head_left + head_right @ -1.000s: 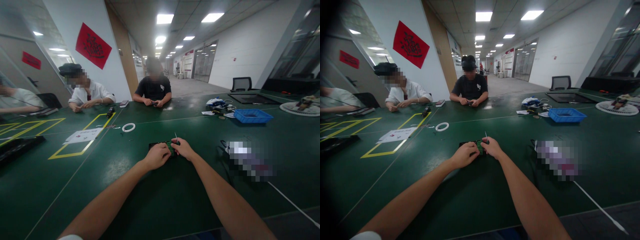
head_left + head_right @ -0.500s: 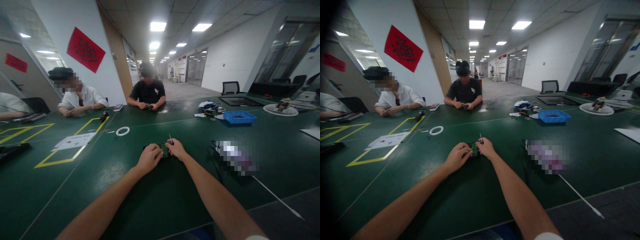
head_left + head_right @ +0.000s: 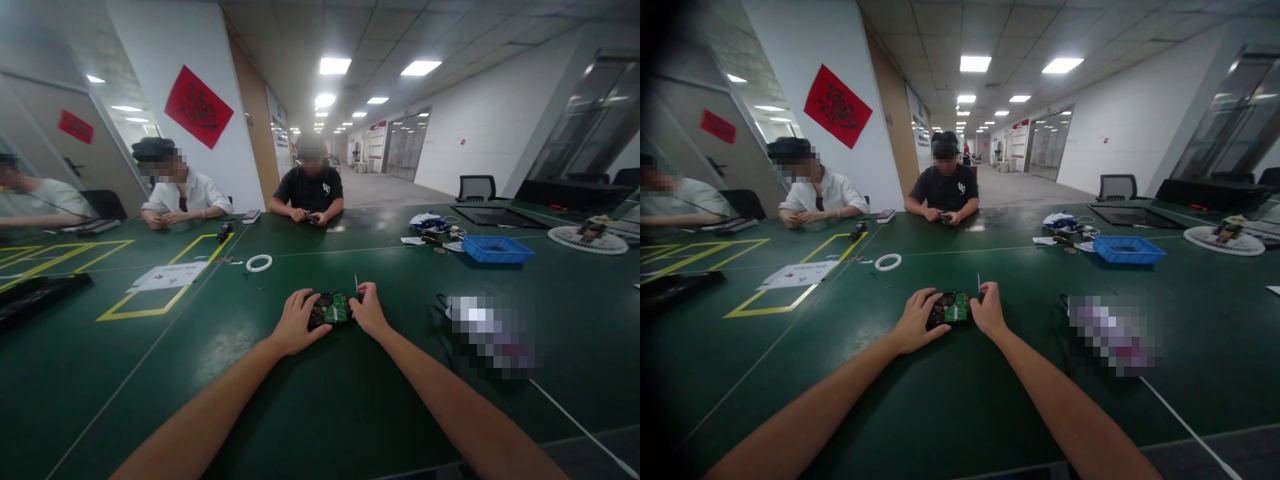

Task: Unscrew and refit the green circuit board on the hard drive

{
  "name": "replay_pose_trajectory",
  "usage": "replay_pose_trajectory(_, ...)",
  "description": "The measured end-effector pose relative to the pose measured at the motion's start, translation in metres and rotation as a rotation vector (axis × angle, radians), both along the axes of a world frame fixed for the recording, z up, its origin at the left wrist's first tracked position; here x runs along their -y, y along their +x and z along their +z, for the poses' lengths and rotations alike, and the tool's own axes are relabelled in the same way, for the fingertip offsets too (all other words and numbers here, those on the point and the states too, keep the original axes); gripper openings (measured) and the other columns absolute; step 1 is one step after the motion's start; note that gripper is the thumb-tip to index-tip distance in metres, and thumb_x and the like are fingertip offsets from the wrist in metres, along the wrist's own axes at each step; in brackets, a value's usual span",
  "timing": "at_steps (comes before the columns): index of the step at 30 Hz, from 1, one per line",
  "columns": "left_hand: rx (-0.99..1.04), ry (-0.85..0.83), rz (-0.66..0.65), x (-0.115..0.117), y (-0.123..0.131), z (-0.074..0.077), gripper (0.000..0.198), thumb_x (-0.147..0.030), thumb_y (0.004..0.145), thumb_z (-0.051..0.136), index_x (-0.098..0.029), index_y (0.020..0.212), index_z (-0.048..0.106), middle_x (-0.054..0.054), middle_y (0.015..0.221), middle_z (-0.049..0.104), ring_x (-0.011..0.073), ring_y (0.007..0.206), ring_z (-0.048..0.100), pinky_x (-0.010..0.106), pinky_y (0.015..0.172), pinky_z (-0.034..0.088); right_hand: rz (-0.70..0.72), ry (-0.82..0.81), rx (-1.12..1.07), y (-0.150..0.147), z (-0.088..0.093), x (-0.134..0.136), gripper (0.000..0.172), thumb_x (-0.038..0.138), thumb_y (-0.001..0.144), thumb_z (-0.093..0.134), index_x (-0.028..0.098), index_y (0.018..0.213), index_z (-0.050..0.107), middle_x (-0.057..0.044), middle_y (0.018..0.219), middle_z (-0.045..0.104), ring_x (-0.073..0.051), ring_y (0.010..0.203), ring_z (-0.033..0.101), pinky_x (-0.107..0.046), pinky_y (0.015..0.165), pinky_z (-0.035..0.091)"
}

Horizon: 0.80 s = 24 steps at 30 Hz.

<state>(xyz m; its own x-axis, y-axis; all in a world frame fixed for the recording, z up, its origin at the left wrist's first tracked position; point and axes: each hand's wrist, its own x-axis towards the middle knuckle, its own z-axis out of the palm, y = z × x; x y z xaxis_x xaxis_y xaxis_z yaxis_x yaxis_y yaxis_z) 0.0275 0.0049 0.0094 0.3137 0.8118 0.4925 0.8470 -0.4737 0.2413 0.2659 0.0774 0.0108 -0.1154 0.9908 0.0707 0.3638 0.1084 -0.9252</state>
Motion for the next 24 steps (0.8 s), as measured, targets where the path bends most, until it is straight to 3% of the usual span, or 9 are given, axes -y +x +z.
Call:
replay_pose_trajectory(4,-0.019,-0.053,0.032,-0.004,0.000,-0.007,0.086,-0.067,0.080,0.066,-0.022,0.149,0.042,0.017,0.151,0.038,0.0397,0.140,0.033,0.060,0.115,0.030,-0.124,0.208,-0.006,0.003,-0.010,-0.001,0.038,0.018,0.074,0.059,0.020,0.112,0.052,-0.005,0.101,0.060,-0.018,0.076,0.063,-0.033,0.069,0.057)
replay_pose_trajectory(7,-0.020,-0.097,0.060,-0.007,-0.001,-0.010,0.088,-0.069,0.081,0.063,-0.021,0.151,0.039,0.018,0.154,0.034,0.0398,0.144,0.029,0.059,0.116,0.029,-0.116,0.278,-0.033,0.004,-0.018,-0.006,0.033,0.019,0.074,0.061,0.020,0.106,0.058,-0.006,0.104,0.061,-0.020,0.084,0.064,-0.036,0.072,0.059)
replay_pose_trajectory(11,-0.026,-0.132,0.047,-0.008,-0.001,-0.011,0.089,-0.070,0.084,0.059,-0.019,0.153,0.036,0.017,0.155,0.035,0.0383,0.145,0.028,0.057,0.117,0.028,-0.080,0.272,-0.125,0.004,-0.025,-0.012,0.032,0.023,0.075,0.065,0.022,0.106,0.061,-0.007,0.109,0.064,-0.022,0.089,0.067,-0.037,0.068,0.062)
replay_pose_trajectory(19,-0.035,-0.118,0.041,-0.009,0.001,-0.008,0.085,-0.067,0.085,0.059,-0.018,0.151,0.040,0.017,0.151,0.041,0.0372,0.141,0.034,0.057,0.116,0.030,-0.159,0.226,-0.269,-0.004,-0.027,-0.020,0.032,0.020,0.074,0.065,0.021,0.106,0.061,-0.008,0.108,0.066,-0.021,0.084,0.071,-0.036,0.063,0.066)
replay_pose_trajectory(24,-0.030,-0.110,0.035,-0.008,0.001,-0.007,0.084,-0.066,0.085,0.059,-0.018,0.151,0.040,0.017,0.150,0.042,0.0369,0.140,0.034,0.056,0.116,0.031,-0.147,0.180,-0.368,-0.005,-0.028,-0.019,0.032,0.021,0.075,0.068,0.022,0.106,0.058,-0.007,0.107,0.066,-0.020,0.080,0.074,-0.035,0.066,0.067)
